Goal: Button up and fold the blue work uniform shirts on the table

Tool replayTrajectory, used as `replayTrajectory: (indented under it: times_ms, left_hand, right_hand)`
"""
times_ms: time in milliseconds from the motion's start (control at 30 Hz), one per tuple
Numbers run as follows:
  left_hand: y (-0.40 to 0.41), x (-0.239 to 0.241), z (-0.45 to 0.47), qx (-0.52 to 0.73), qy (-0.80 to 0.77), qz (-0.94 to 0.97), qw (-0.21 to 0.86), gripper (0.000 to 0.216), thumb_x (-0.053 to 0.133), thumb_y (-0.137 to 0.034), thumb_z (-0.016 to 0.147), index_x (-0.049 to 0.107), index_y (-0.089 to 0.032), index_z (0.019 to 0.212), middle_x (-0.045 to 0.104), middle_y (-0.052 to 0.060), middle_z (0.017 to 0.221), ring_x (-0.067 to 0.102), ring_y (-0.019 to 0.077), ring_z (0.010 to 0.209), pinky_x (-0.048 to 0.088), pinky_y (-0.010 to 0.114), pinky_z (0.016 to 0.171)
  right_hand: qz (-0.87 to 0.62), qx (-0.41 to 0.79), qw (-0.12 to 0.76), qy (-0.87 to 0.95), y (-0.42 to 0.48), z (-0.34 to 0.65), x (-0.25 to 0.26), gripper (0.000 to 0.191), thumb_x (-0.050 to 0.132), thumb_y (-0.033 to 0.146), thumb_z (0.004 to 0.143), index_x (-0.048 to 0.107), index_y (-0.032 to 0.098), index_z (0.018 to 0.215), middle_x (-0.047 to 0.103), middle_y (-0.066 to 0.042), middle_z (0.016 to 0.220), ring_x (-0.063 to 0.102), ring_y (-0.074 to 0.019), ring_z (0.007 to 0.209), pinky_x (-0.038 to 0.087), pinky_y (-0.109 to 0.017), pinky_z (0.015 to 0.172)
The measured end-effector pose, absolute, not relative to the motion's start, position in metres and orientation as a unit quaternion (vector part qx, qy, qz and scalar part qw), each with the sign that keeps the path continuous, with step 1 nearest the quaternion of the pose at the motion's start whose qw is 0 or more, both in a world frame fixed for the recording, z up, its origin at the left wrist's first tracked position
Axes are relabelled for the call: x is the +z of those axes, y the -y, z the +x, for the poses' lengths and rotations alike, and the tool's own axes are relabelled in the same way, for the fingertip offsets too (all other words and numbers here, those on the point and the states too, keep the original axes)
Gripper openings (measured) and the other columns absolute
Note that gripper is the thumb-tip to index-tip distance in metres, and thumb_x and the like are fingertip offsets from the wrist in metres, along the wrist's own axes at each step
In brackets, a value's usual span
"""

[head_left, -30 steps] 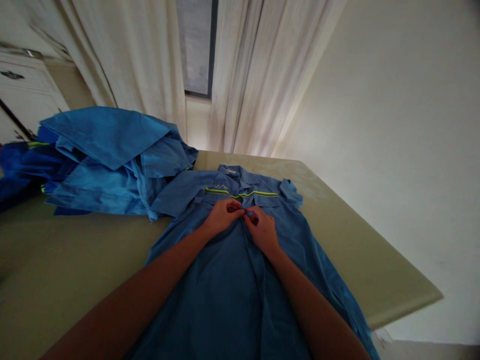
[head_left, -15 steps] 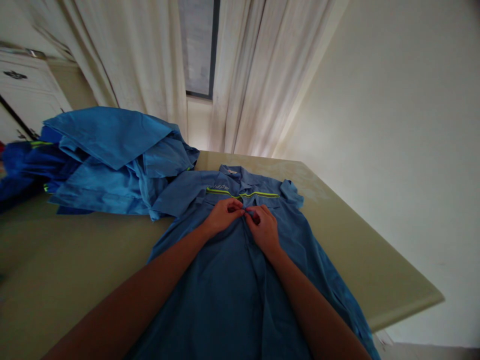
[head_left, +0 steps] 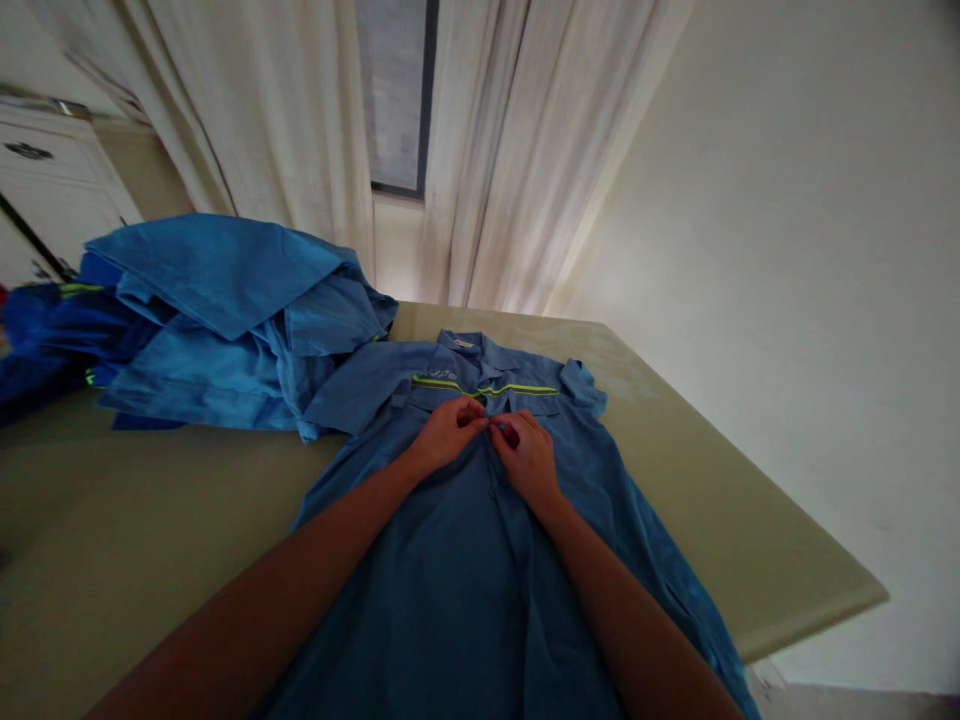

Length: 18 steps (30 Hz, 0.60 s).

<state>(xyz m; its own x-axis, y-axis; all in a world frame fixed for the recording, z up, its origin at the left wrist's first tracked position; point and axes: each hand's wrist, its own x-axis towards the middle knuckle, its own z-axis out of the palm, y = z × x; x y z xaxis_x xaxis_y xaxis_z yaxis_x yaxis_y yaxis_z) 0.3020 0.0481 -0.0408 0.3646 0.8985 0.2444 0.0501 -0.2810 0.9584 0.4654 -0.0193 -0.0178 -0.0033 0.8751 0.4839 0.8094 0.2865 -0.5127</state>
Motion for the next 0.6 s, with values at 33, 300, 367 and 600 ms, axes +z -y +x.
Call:
replayTrajectory:
  times_ms: [33, 300, 367, 600]
  left_hand:
    - [-0.0485, -0.0408, 0.3016, 0.439, -0.355, 0.666, 0.488, 0.017, 0.073, -0.029, 0.079, 0.068, -0.018, 0.092, 0.076, 0.005, 0.087, 0.072, 0.0216, 0.082, 0.055, 0.034, 0.079]
    - [-0.048, -0.0374, 0.2999, 0.449, -0.375, 0.63, 0.511, 0.019, 0.076, -0.024, 0.076, 0.068, -0.017, 0.091, 0.074, 0.004, 0.084, 0.071, 0.0187, 0.08, 0.055, 0.031, 0.076]
    - [-0.0473, -0.0362, 0.3005, 0.452, -0.374, 0.618, 0.523, 0.02, 0.076, -0.021, 0.075, 0.066, -0.017, 0.092, 0.073, 0.002, 0.082, 0.07, 0.0174, 0.078, 0.054, 0.029, 0.074]
    - [-0.0467, -0.0314, 0.3019, 0.449, -0.387, 0.569, 0.57, 0.028, 0.073, -0.017, 0.075, 0.061, -0.017, 0.099, 0.07, -0.001, 0.08, 0.068, 0.0148, 0.075, 0.052, 0.026, 0.071]
  right_hand:
    - [-0.596, 0.043, 0.382, 0.705, 0.0193, 0.4653, -0.0177, 0.018, 0.058, 0.028, 0.094, 0.073, 0.02, 0.098, 0.064, -0.003, 0.084, 0.059, -0.0165, 0.07, 0.046, -0.028, 0.068]
    - [-0.605, 0.04, 0.375, 0.701, 0.0213, 0.4646, -0.0172, 0.019, 0.058, 0.032, 0.094, 0.072, 0.022, 0.1, 0.065, -0.003, 0.083, 0.059, -0.0166, 0.069, 0.047, -0.028, 0.068]
    - [-0.606, 0.041, 0.372, 0.702, 0.0221, 0.4638, -0.0171, 0.019, 0.058, 0.032, 0.094, 0.073, 0.022, 0.101, 0.066, -0.003, 0.085, 0.059, -0.0164, 0.069, 0.048, -0.028, 0.068]
    - [-0.568, 0.002, 0.325, 0.756, 0.022, 0.4698, -0.0164, 0.026, 0.052, 0.029, 0.101, 0.077, 0.026, 0.106, 0.072, -0.007, 0.099, 0.066, -0.0173, 0.083, 0.05, -0.027, 0.076]
